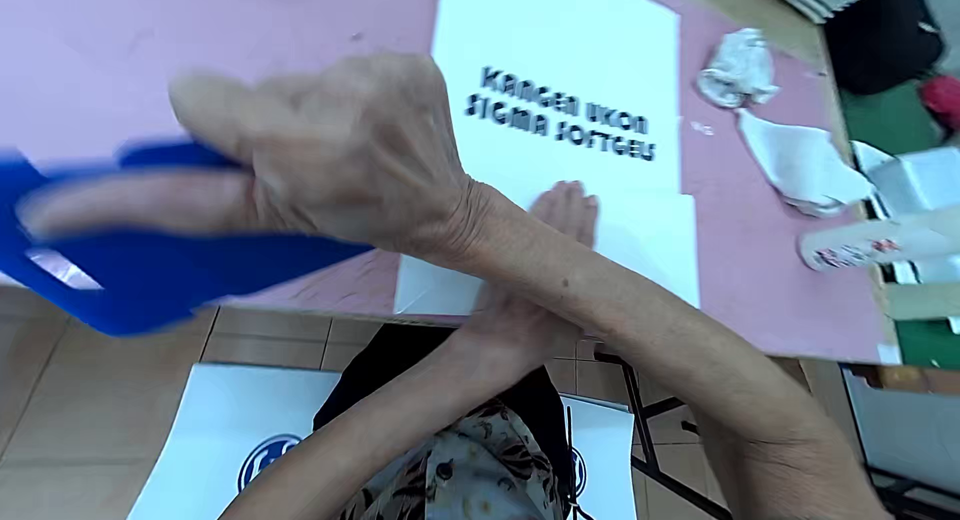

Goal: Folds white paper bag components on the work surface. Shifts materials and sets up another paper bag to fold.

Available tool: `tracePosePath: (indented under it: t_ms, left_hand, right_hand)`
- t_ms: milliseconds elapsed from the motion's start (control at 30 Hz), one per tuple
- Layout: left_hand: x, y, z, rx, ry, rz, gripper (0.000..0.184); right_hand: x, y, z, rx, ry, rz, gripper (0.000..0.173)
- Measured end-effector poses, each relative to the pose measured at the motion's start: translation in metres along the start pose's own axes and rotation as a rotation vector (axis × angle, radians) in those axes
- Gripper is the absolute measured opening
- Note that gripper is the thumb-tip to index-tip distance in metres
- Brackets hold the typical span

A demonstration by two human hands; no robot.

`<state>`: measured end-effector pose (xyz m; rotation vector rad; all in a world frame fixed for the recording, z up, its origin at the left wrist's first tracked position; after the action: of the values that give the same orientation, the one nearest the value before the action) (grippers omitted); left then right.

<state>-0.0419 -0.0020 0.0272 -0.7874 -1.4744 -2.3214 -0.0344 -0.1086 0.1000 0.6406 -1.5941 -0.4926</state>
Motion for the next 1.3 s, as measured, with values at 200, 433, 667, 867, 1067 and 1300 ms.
tracePosePath:
  t_ms: [200, 433, 667, 867, 1067, 1300]
  left_hand:
    - [0.009, 0.0, -0.002, 0.135, -0.047, -0.167, 0.059]
    - [0.011, -0.003, -0.005, 0.222, -0.046, -0.254, 0.063]
    - [0.011, -0.002, -0.006, 0.187, -0.086, -0.207, 0.058]
    - [-0.009, 0.029, -0.031, 0.143, -0.016, -0.199, 0.057]
    - [-0.01, 0.035, -0.04, 0.257, -0.027, -0.244, 0.056]
    - [-0.012, 0.036, -0.043, 0.256, -0.039, -0.26, 0.058]
  right_hand:
    - [-0.029, 0.132, 0.116, -0.504, -0.705, -0.11, 0.046]
    - [-0.161, 0.22, 0.21, -0.633, -1.203, -0.28, 0.063]
    - [-0.112, 0.147, 0.132, -0.211, -0.68, -0.101, 0.035]
    - [-0.108, 0.09, 0.101, 0.371, -0.716, -0.168, 0.051]
    - [-0.115, 0.069, 0.081, 0.025, -0.519, -0.348, 0.064]
    - [-0.118, 0.085, 0.106, 0.004, -0.522, -0.434, 0.078]
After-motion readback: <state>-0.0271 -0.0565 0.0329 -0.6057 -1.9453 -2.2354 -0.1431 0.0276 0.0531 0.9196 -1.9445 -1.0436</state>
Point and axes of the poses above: each hand's wrist, its own x-axis towards the middle knuckle, its own y-axis out of the back of the hand, z = x × y, the point moved 5 cm from there along x, towards the middle knuckle, and after that the axes turned 6 degrees about -y, right-handed, at the moved point
